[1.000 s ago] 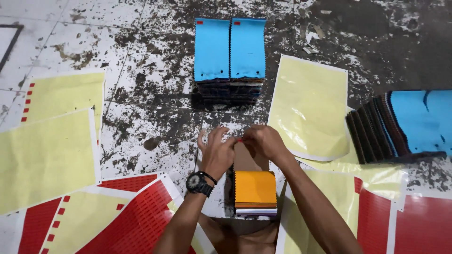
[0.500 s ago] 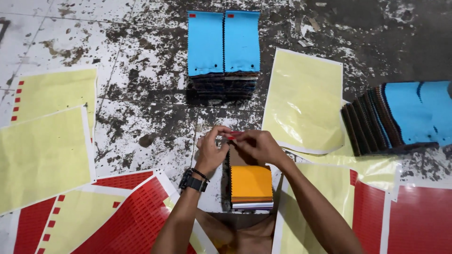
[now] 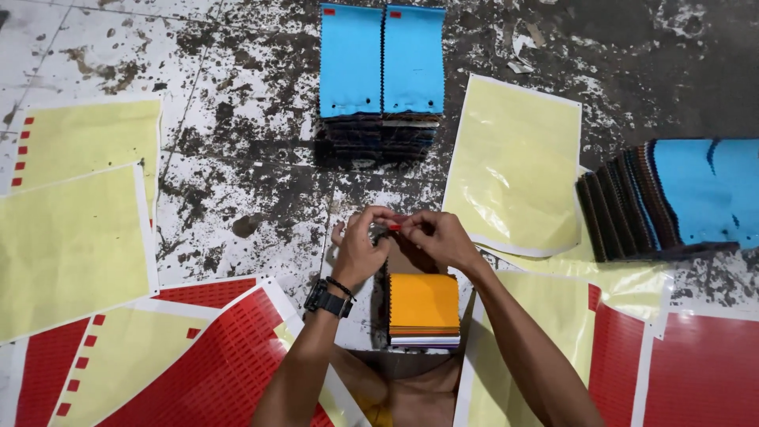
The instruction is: Peeling small red stickers from a sheet and applying them to the edges of fabric samples in a swatch book.
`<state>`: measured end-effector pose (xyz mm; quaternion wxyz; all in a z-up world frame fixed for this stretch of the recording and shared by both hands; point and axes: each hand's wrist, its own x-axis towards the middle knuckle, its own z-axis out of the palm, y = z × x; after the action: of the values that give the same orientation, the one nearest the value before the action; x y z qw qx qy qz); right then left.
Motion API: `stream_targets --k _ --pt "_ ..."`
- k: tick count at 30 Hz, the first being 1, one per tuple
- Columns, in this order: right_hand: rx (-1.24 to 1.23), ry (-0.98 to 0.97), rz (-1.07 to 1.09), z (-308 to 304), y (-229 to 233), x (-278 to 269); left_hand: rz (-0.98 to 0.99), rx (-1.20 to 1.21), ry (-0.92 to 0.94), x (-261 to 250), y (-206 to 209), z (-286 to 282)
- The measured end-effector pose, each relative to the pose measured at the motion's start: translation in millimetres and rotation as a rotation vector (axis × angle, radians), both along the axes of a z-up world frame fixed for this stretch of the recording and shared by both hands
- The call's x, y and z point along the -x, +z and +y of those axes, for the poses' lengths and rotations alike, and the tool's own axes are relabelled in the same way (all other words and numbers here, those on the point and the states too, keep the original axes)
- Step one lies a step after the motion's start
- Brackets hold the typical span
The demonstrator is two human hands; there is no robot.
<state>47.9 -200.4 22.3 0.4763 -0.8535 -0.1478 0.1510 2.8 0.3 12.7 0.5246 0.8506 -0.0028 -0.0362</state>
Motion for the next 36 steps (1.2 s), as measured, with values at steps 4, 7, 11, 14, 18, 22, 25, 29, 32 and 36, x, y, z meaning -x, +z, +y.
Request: stream_targets --k 4,7,11,14,18,22,25,29,32,36 --pt "-0.013 -0.002 0.021 0.7 6.2 2.0 0.005 -0.009 -0.001 1.9 -2.1 -3.2" --pt "0.017 0.009 0.003 -0.2 1.9 0.2 0.016 -0.037 -0.004 3.4 6.7 -5.4" --pt "-0.053 -0.072 0.051 -1.6 2.7 -1.5 -0.131 -0.202 0.048 7.7 18.9 -4.8" --pt "-0.129 -0.096 0.087 -3.0 3.7 -3.2 -0.222 -0.328 0.016 3.5 7.8 -3.7" --pt "-0.149 -0.083 0.115 -3.2 8.2 -6.5 -0.255 -0.505 -0.048 0.9 -1.3 -5.5" --pt "-0.058 -0.036 0.062 7.0 23.4 -2.0 -0.312 -0.608 0.095 -1.3 -21.6 -1.5" --pt "0.087 0.051 -0.017 13.2 31.4 -2.8 -0.263 -0.659 0.137 6.8 3.2 5.9" --pt "0.181 0.076 -0.054 17.0 29.4 -6.9 -0.251 -0.53 0.079 7.7 3.4 11.3" --pt "0.242 0.072 -0.061 11.5 9.8 -12.9 -0.342 -0.653 0.076 3.4 -8.9 10.7" --pt "0.345 0.047 -0.038 11.4 -13.1 -19.8 -0.496 -0.721 0.043 -5.0 -24.5 5.2"
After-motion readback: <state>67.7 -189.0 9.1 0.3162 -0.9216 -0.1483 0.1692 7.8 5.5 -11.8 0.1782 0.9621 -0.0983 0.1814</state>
